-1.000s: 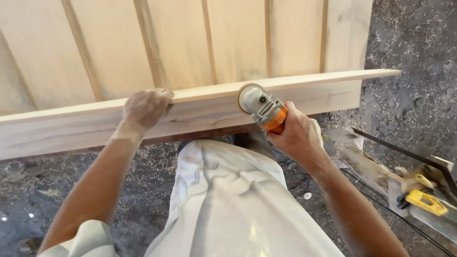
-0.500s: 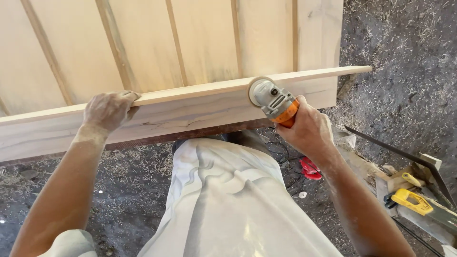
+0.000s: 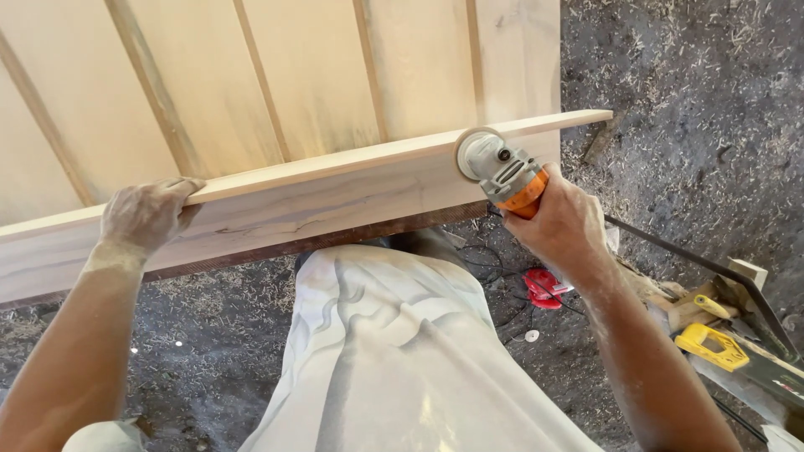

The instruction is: Sanding the edges and surface of a wooden door panel using an angle grinder with a sanding disc.

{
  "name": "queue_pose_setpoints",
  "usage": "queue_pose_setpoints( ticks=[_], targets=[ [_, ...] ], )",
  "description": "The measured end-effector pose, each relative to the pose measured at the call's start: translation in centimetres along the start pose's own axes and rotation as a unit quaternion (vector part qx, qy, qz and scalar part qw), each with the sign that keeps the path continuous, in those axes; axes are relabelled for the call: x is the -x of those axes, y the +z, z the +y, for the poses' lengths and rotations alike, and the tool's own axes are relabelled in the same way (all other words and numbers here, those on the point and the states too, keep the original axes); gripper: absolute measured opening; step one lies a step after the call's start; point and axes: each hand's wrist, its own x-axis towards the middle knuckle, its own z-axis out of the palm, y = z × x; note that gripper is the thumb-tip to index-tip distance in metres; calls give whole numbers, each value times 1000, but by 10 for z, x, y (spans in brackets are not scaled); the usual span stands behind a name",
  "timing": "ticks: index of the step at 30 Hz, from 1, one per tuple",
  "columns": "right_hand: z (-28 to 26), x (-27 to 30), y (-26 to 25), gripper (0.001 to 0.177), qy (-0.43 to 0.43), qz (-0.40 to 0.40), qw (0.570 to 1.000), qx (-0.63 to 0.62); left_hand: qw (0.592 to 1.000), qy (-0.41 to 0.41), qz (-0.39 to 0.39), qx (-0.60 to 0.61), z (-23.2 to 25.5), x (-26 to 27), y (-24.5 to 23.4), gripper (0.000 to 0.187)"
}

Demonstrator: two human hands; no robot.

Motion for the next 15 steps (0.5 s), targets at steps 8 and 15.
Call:
queue_pose_setpoints(
  ticks=[8, 15],
  targets=[
    [43, -3, -12, 50, 25, 28, 999, 18, 1000, -2, 5, -12, 2, 1, -3, 29],
    [82, -6, -24, 52, 39, 50, 997, 36, 999, -20, -16, -24, 1, 5, -4, 32]
  ],
)
